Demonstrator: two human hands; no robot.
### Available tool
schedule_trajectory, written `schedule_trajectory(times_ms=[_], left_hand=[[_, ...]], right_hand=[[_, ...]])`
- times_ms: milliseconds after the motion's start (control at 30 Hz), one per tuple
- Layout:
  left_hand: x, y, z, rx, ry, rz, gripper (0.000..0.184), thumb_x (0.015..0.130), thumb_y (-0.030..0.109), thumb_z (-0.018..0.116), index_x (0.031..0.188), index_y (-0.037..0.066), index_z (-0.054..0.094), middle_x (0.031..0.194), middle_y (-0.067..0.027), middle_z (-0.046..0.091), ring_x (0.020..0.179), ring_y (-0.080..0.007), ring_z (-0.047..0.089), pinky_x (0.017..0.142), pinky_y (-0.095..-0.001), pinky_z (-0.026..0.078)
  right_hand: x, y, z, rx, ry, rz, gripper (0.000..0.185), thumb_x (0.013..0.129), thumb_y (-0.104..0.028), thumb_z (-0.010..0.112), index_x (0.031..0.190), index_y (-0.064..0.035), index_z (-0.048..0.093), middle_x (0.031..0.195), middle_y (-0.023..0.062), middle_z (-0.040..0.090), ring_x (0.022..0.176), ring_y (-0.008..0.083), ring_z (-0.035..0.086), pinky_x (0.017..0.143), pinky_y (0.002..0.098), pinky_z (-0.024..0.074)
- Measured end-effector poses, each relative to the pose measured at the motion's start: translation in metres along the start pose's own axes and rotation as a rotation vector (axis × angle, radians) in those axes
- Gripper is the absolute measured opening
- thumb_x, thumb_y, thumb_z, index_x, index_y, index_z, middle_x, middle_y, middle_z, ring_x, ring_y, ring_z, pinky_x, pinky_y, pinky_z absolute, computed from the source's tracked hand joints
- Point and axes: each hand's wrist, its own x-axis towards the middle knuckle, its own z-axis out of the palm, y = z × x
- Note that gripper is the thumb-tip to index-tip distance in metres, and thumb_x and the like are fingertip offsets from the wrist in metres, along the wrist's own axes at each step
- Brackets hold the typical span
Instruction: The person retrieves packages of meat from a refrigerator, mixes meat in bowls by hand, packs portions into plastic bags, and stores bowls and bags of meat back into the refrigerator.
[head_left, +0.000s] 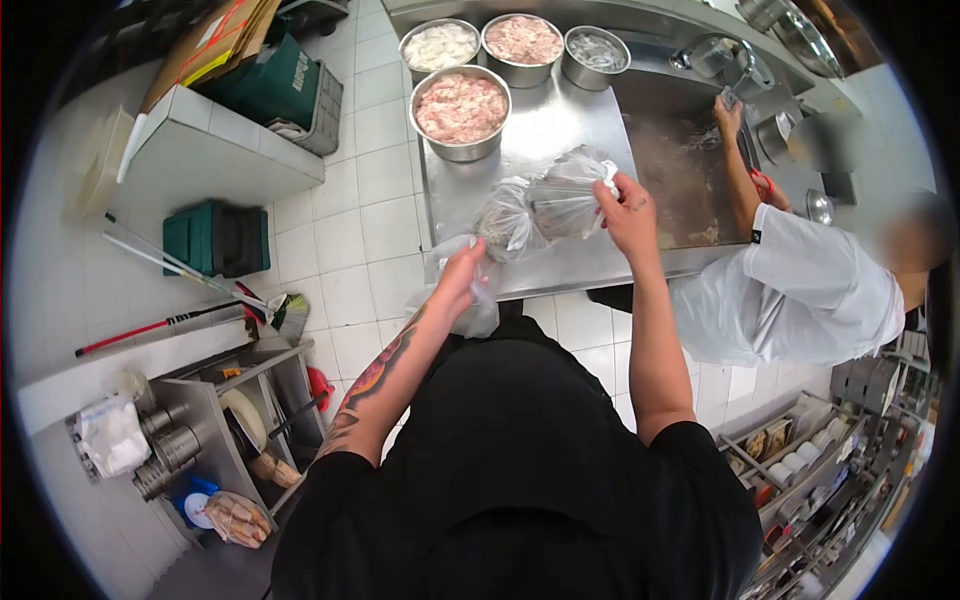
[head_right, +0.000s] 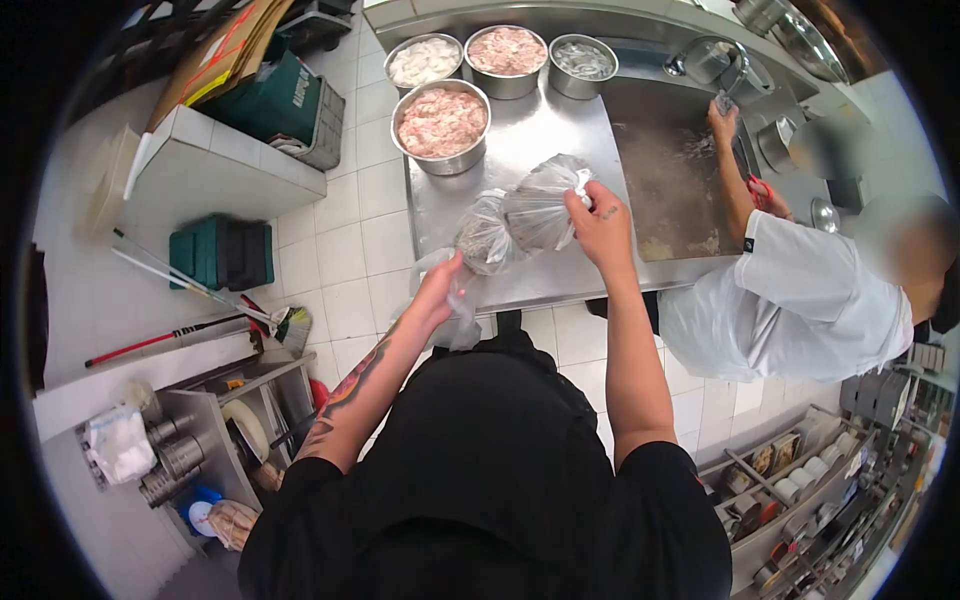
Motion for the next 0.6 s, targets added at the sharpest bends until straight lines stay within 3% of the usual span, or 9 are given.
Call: schedule_trajectory(times_ms=[33,100,233,300,400,467,600], left_hand=[[0.002,0.004,0.007,0.004,-0.011,-0.003,0.038,0.094,0.045,0.060,0.116,0.015,0.059,0.109,0.0039,0.062,0.092,-0.0091,0.053,0.065,-0.0266,0.039],[0.004,0.012,0.017,-0.015,-0.078,0.017,0.059,0.091,0.046,0.063,0.134,0.008,0.049,0.123,-0.0005,0.054,0.104,-0.0142,0.048,0.073,-0.0319,0.041],[0.004,0.033,0.033,0.074,-0.043,0.074,0.056,0.091,0.043,0.064,0.132,0.008,0.051,0.119,-0.0013,0.059,0.103,-0.0157,0.052,0.075,-0.0327,0.043],[-0.001,0.050,0.019,0.504,-0.127,0.153,0.053,0.090,0.038,0.065,0.132,0.007,0.053,0.116,-0.0037,0.062,0.100,-0.0171,0.056,0.078,-0.0338,0.047],[-0.055,0.086,-0.017,0.491,-0.035,0.276,0.044,0.094,0.026,0.061,0.133,0.008,0.053,0.110,-0.0010,0.063,0.091,-0.0124,0.058,0.075,-0.0293,0.049],[-0.096,0.112,-0.044,0.303,-0.094,0.398,0.045,0.095,0.020,0.059,0.137,0.007,0.051,0.108,-0.0031,0.064,0.092,-0.0127,0.059,0.075,-0.0275,0.050],[-0.172,0.160,-0.013,0.074,-0.191,0.462,0.045,0.094,0.017,0.060,0.137,0.005,0.050,0.110,-0.0059,0.065,0.098,-0.0127,0.060,0.077,-0.0279,0.051]], right_hand=[[-0.001,-0.001,-0.011,-0.006,0.011,0.002,0.030,0.085,-0.029,0.066,0.078,-0.0002,0.061,0.059,0.0090,0.059,0.050,0.0174,0.055,0.052,0.0331,0.0442],[-0.003,-0.003,-0.031,-0.275,0.021,-0.121,0.030,0.085,-0.028,0.066,0.078,-0.0003,0.057,0.058,0.0111,0.056,0.051,0.0185,0.051,0.052,0.0340,0.0416],[-0.012,-0.011,-0.060,-0.392,0.018,-0.164,0.029,0.084,-0.026,0.065,0.079,0.0003,0.056,0.060,0.0151,0.050,0.052,0.0229,0.047,0.054,0.0356,0.0394],[-0.022,-0.015,-0.073,-0.447,0.027,-0.154,0.027,0.083,-0.025,0.065,0.080,0.0001,0.056,0.061,0.0153,0.050,0.054,0.0241,0.047,0.055,0.0354,0.0399],[-0.035,-0.013,-0.084,-0.559,-0.009,-0.180,0.024,0.083,-0.021,0.066,0.082,0.0011,0.057,0.068,0.0164,0.051,0.058,0.0248,0.049,0.057,0.0345,0.0404],[-0.042,-0.017,-0.084,-0.526,-0.039,-0.220,0.023,0.083,-0.019,0.066,0.083,0.0017,0.058,0.071,0.0147,0.053,0.059,0.0231,0.049,0.057,0.0333,0.0402],[-0.051,-0.008,-0.081,-0.375,-0.122,-0.276,0.018,0.084,-0.013,0.067,0.088,0.0028,0.060,0.078,0.0083,0.053,0.061,0.0164,0.047,0.057,0.0294,0.0390]])
